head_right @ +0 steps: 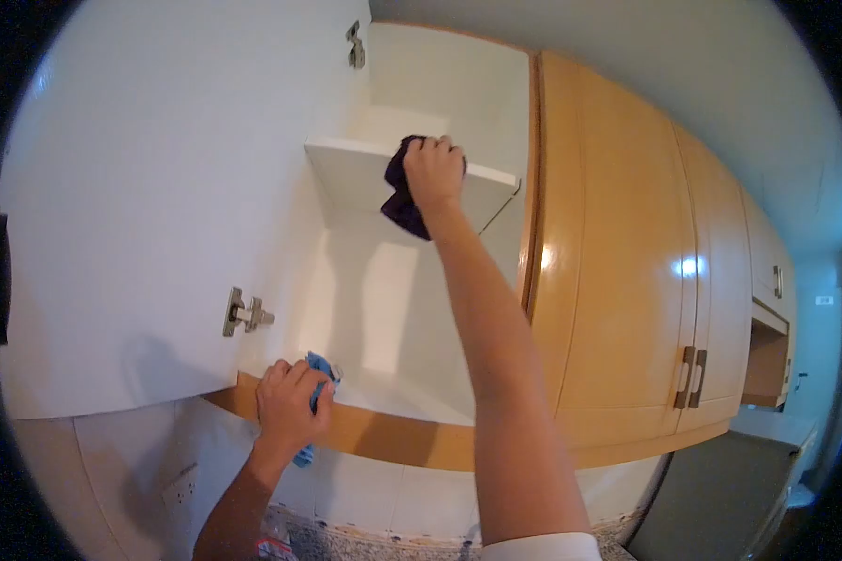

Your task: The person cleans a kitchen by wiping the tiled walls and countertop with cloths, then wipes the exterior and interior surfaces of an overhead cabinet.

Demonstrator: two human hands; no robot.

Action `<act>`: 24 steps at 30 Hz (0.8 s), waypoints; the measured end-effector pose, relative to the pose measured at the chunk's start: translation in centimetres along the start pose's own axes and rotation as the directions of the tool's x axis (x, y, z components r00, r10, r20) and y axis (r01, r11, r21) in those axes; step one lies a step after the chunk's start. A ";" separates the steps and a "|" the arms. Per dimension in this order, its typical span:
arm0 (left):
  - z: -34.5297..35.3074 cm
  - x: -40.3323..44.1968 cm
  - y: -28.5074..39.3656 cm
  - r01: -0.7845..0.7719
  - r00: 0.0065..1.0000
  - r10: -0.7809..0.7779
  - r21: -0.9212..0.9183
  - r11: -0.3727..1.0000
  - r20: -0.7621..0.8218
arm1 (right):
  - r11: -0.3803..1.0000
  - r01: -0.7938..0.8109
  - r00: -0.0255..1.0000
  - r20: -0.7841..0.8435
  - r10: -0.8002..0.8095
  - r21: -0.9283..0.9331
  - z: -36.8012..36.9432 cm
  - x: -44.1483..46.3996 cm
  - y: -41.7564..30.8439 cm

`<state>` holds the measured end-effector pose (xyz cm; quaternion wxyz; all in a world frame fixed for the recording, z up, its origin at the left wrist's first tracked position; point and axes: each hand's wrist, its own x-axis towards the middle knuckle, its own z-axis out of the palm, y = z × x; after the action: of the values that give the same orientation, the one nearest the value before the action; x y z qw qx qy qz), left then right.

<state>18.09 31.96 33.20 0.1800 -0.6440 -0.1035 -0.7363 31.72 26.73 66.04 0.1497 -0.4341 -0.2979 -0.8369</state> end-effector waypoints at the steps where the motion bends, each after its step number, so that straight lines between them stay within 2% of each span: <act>1: 0.1 0.1 0.0 -0.016 1.000 0.016 0.004 1.000 -0.011 | 1.000 -0.016 1.000 0.010 0.016 0.010 0.1 0.3 -0.8; 3: 0.3 0.0 0.4 0.012 0.999 -0.011 0.023 1.000 -0.049 | 0.997 -0.075 0.997 -0.017 0.075 0.006 0.7 0.6 -3.1; 5: 0.6 0.0 0.5 0.011 0.998 -0.009 0.034 0.999 -0.068 | 0.995 -0.094 0.989 -0.122 0.088 -0.044 1.0 0.6 -5.7; 6: 0.7 -0.2 0.5 0.020 0.996 -0.015 0.053 0.998 -0.087 | 0.997 -0.082 0.991 -0.100 0.083 0.011 0.8 1.1 -7.2; 7: 0.6 -0.3 0.3 0.030 0.996 -0.026 0.055 0.998 -0.083 | 1.000 -0.009 0.988 -0.154 0.009 -0.001 0.6 1.2 -8.4; 9: 0.2 -0.3 0.0 -0.004 0.997 0.004 0.000 1.000 -0.074 | 0.991 0.093 0.981 -0.177 -0.075 0.094 0.6 1.5 -8.7; 11: 0.1 -0.5 -0.4 0.001 0.998 -0.003 -0.028 1.000 -0.067 | 0.923 0.305 0.937 -0.244 -0.249 0.233 1.1 0.9 -4.5; 12: 0.2 -0.5 -0.4 -0.006 0.998 0.003 -0.049 0.999 -0.065 | 0.806 0.362 0.926 -0.280 -0.253 0.468 1.3 0.0 -1.7; 13: 0.2 -0.5 -0.2 0.004 0.997 -0.008 -0.061 0.998 -0.074 | 0.740 0.427 0.904 -0.276 -0.327 0.519 1.5 -0.6 1.8; 14: 0.3 -0.5 0.0 0.028 0.997 -0.030 -0.035 0.999 -0.077 | 0.742 0.366 0.915 -0.070 -0.398 0.561 -0.2 -1.1 5.5; 15: 0.3 -0.5 0.3 0.053 0.995 -0.054 -0.010 0.999 -0.083 | 0.768 0.392 0.914 -0.121 -0.387 0.507 -0.1 -1.6 8.5; 16: 0.5 -0.4 0.5 0.065 0.993 -0.066 -0.021 0.998 -0.097 | 0.837 0.355 0.930 -0.064 -0.362 0.417 -2.0 -1.6 10.5; 17: 0.5 -0.4 0.8 0.086 0.991 -0.085 0.011 0.996 -0.100 | 0.898 0.338 0.941 -0.110 -0.320 0.283 -1.6 -0.9 12.7; 18: 0.5 -0.4 0.9 0.102 0.991 -0.097 0.046 0.994 -0.095 | 0.980 0.184 0.983 -0.035 -0.181 0.074 -2.0 -0.1 13.6; 19: 0.5 -0.5 1.1 0.104 0.991 -0.100 0.041 0.994 -0.089 | 0.980 0.184 0.983 -0.027 -0.183 0.073 -1.9 0.5 13.9; 20: 0.4 -0.5 1.0 0.093 0.992 -0.090 0.028 0.995 -0.091 | 0.972 0.174 0.983 -0.028 -0.181 -0.156 -1.6 1.3 14.0; 21: 0.3 -0.5 0.9 0.083 0.992 -0.081 0.016 0.996 -0.099 | 0.913 0.156 0.983 -0.035 -0.183 -0.377 -1.4 2.1 14.0; 22: 0.1 -0.6 0.8 0.088 0.991 -0.087 0.013 0.996 -0.107 | 0.814 0.193 0.977 0.029 -0.212 -0.547 0.1 2.3 13.3; 23: 0.0 -0.7 0.6 0.069 0.993 -0.070 -0.014 0.998 -0.098 | 0.768 0.256 0.965 0.106 -0.240 -0.588 0.3 1.9 12.4; 24: -0.1 -0.8 0.4 0.046 0.995 -0.050 -0.044 0.998 -0.089 | 0.857 0.253 0.938 0.330 -0.104 -0.448 -0.1 1.8 12.2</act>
<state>18.23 31.63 32.38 0.1531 -0.6109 -0.0954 -0.7708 36.84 17.19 71.94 -0.0889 -0.5473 -0.1373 -0.8208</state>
